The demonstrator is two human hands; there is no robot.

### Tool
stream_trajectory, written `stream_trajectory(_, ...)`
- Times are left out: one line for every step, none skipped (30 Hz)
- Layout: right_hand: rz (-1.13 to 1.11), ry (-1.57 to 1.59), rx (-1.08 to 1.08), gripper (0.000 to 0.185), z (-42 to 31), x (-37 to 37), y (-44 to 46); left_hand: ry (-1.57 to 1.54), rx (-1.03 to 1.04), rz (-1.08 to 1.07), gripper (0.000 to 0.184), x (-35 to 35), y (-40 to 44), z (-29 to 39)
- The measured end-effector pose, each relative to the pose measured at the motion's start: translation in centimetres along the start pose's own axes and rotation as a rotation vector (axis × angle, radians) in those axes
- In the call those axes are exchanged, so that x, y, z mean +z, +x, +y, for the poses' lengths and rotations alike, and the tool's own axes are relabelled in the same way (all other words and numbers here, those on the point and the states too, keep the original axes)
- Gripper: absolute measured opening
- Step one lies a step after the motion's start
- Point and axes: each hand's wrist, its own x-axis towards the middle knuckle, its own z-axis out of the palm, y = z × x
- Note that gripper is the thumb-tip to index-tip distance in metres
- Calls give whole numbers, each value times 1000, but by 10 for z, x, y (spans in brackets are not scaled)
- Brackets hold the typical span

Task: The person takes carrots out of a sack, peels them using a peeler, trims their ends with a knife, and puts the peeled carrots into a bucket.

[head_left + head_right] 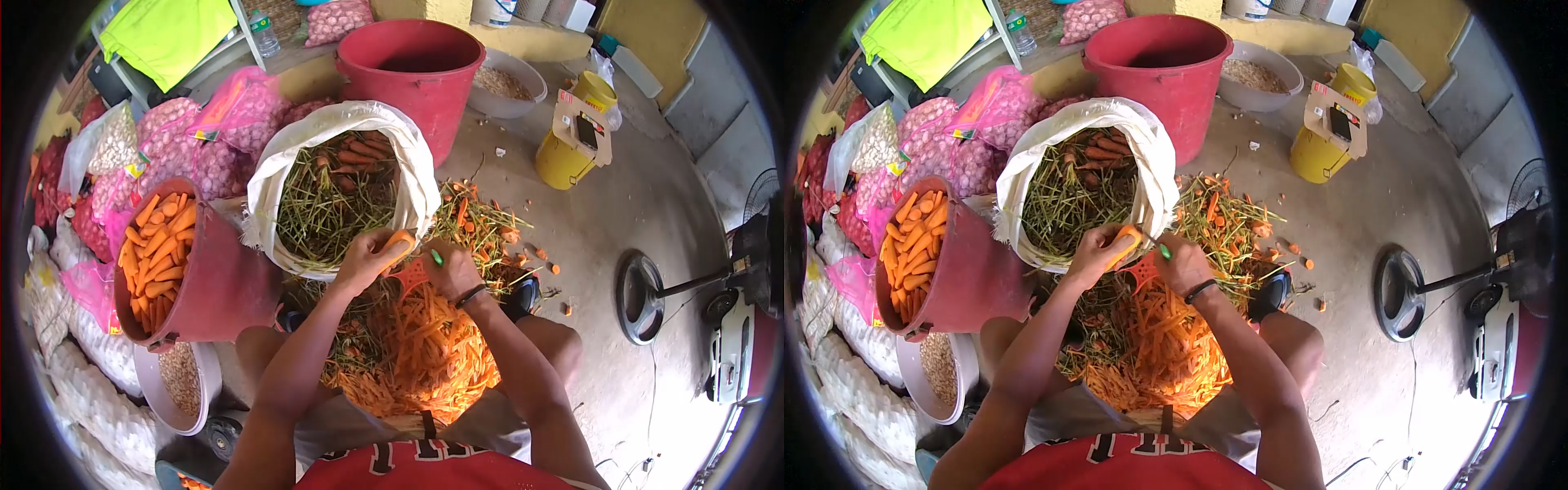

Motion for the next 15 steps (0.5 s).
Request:
stream_trajectory(-6,0,-26,17,-3,1,1,68,53,17,31,2,0,0)
stream_trajectory(-13,0,-54,16,-7,1,2,135,106,34,31,4,1,0)
stream_trajectory(-19,0,-82,15,-9,1,3,158,148,40,31,6,2,-2)
stream_trajectory(-9,0,-84,15,-11,1,3,180,191,45,32,8,3,-4)
stream_trajectory(-31,-14,-57,15,-11,1,4,202,234,51,33,10,4,-6)
stream_trajectory(-53,-28,-31,16,-11,1,5,221,209,51,31,11,3,-3)
stream_trajectory(-75,-42,-5,16,-12,0,5,241,184,51,30,12,1,1)
stream_trajectory(-85,-49,-1,17,-13,-1,5,261,160,51,28,13,-1,4)
stream_trajectory(-94,-57,3,18,-15,-2,4,237,156,35,27,12,-1,3)
stream_trajectory(-103,-65,6,19,-16,-3,4,214,152,20,27,11,-2,1)
stream_trajectory(-93,-87,20,19,-12,0,2,190,147,4,27,10,-4,-1)
stream_trajectory(-82,-110,36,20,-6,3,0,165,141,-23,27,10,-6,-1)
stream_trajectory(-66,-133,53,21,0,5,-2,141,136,-53,28,9,-7,0)
stream_trajectory(-174,-147,241,27,8,3,-1,118,133,-84,29,10,-7,1)
stream_trajectory(-253,-239,273,28,29,5,-3,115,153,-95,30,11,-8,2)
